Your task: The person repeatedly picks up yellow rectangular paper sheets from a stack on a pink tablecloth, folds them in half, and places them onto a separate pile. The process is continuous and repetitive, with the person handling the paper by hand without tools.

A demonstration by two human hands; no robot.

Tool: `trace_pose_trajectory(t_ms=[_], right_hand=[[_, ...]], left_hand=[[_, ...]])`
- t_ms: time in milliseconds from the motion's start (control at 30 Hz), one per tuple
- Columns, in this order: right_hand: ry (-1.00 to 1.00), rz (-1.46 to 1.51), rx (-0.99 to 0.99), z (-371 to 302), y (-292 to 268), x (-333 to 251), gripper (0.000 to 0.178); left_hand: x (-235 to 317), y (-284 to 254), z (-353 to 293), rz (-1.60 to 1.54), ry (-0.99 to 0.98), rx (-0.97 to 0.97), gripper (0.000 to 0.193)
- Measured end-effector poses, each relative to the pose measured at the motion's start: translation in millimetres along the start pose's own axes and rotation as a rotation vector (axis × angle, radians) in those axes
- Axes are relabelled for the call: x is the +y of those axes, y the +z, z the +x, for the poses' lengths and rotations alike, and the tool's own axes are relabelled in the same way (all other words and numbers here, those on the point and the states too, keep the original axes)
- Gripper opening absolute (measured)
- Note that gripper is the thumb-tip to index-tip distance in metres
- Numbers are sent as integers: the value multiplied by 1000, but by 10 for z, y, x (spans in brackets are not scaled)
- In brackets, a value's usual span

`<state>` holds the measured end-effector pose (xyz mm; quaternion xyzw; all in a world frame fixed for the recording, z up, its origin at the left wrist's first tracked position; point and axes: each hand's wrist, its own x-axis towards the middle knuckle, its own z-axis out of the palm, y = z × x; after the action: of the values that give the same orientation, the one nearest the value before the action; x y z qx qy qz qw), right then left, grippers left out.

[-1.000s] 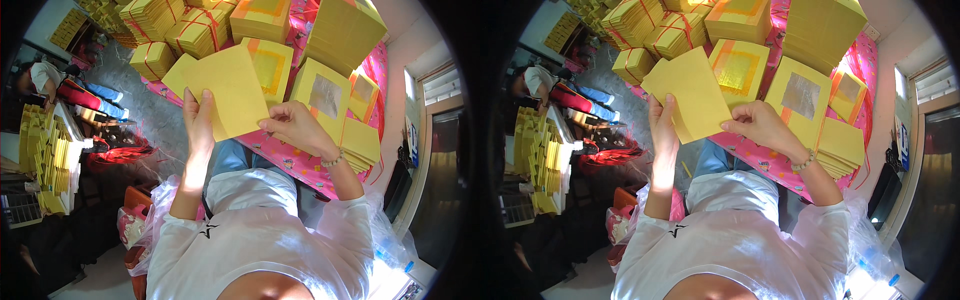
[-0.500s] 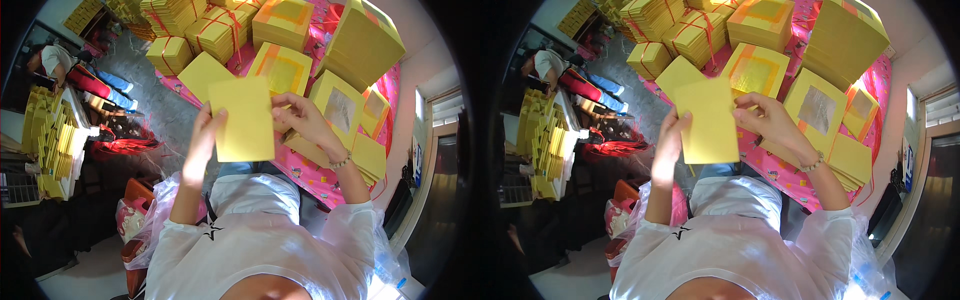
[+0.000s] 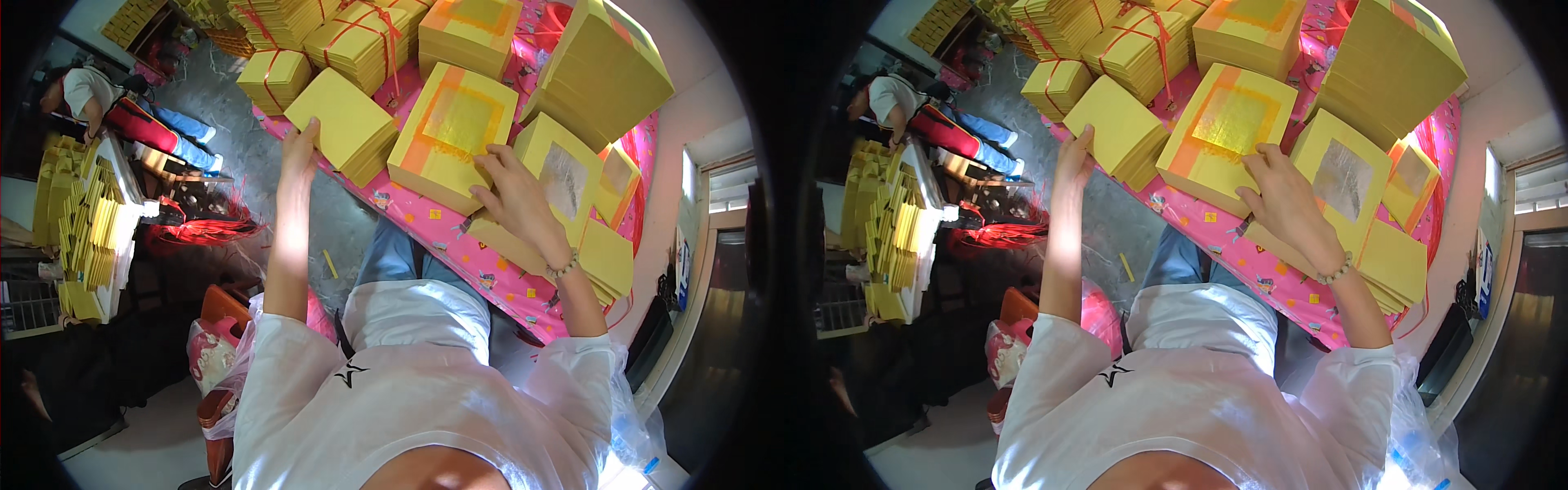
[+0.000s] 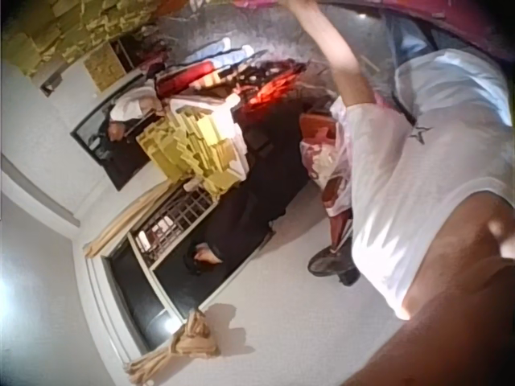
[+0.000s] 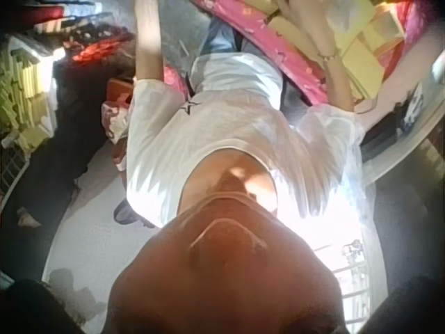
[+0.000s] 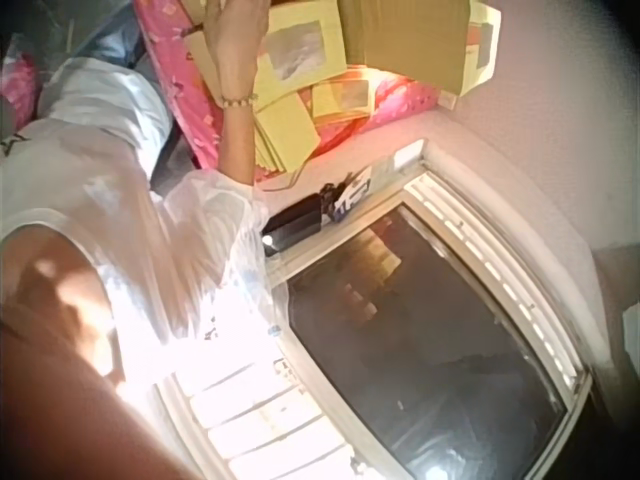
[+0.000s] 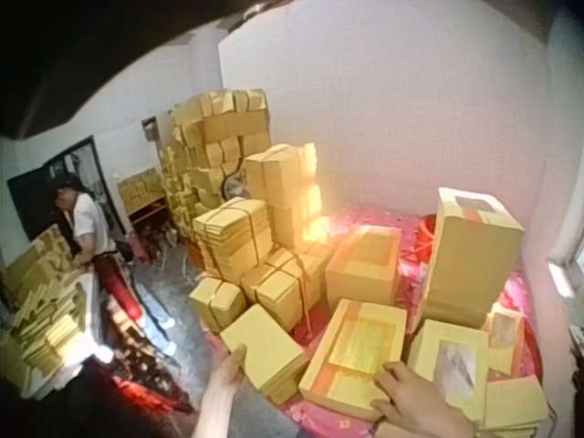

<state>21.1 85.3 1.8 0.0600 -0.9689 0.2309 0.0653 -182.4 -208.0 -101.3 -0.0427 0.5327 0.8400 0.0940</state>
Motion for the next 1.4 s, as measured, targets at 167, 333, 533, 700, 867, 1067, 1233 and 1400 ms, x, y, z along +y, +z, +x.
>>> trace_pose_trajectory(t_ms=[167, 333, 533, 700, 867, 1067, 1233, 1400], right_hand=[[-4, -57, -20, 10, 26, -13, 43], [-53, -118, -36, 25, 54, 7, 45], [-62, -146, -13, 24, 83, 1, 46], [-64, -135, -12, 33, 69, -16, 46], [-54, -145, -15, 32, 72, -13, 45], [24, -147, -121, 36, 18, -50, 47], [-49, -136, -20, 25, 78, -1, 47], [-71, -133, 15, 28, 68, -11, 48]], left_hand=[[-223, -55, 100, 111, -80, 28, 33], [-234, -27, 99, 152, -63, 30, 30], [-247, -32, 94, 146, -48, -4, 27], [-268, -131, 139, 403, 27, -20, 36], [-315, 26, 73, 1148, 456, 377, 47], [-174, 276, 6, 1483, 1043, -5, 65], [-283, 274, 145, 1498, 923, -344, 74], [-330, 239, 167, 1455, 863, -329, 58]])
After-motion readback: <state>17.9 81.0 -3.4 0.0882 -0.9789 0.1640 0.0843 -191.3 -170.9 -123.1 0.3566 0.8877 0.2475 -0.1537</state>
